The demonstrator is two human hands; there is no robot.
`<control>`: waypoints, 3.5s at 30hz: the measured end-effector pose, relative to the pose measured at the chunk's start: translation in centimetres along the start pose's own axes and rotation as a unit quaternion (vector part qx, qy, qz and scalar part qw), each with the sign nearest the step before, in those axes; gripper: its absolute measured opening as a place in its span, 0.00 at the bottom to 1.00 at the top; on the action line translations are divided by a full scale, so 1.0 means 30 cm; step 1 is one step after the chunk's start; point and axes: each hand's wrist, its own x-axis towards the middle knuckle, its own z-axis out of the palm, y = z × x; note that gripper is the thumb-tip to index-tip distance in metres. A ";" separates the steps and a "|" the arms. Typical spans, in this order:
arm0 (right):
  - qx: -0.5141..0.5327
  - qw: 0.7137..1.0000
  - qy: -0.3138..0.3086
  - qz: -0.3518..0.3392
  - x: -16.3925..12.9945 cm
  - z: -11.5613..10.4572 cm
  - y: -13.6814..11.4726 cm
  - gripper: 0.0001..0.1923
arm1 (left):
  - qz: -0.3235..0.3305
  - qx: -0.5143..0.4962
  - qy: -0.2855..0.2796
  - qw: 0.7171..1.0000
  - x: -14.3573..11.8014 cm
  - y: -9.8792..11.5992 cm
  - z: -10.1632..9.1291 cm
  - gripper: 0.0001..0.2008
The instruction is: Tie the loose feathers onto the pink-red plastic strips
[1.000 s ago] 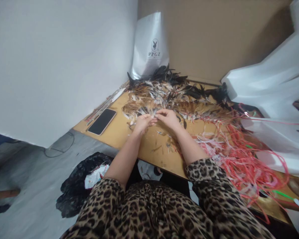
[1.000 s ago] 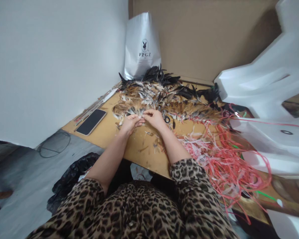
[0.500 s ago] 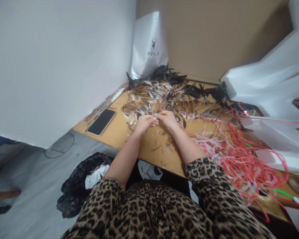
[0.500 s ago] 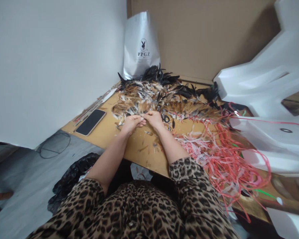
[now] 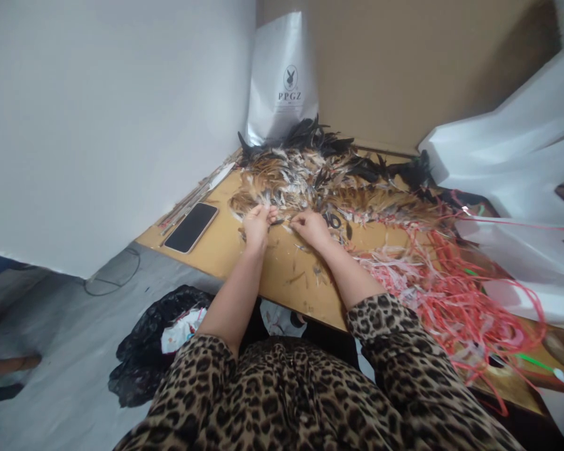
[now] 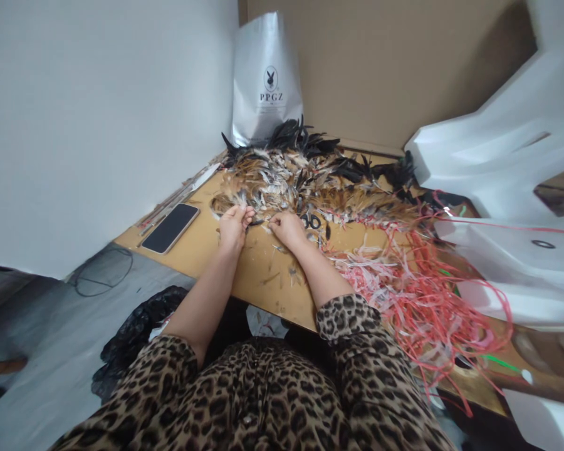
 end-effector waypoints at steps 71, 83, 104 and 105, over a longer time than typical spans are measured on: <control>0.384 0.917 -0.046 0.095 0.028 -0.137 -0.006 0.13 | -0.194 0.046 -0.194 0.961 -0.062 0.005 0.024 0.05; 0.336 0.935 -0.010 0.110 0.018 -0.118 -0.054 0.05 | -0.169 0.085 -0.214 0.958 -0.072 -0.010 0.031 0.09; 0.464 0.872 -0.119 0.103 0.018 -0.101 -0.029 0.13 | -0.268 -0.027 -0.197 0.943 -0.066 0.018 0.031 0.02; 0.466 0.872 -0.116 0.099 0.018 -0.099 -0.028 0.13 | -0.272 -0.029 -0.198 0.941 -0.067 0.020 0.031 0.03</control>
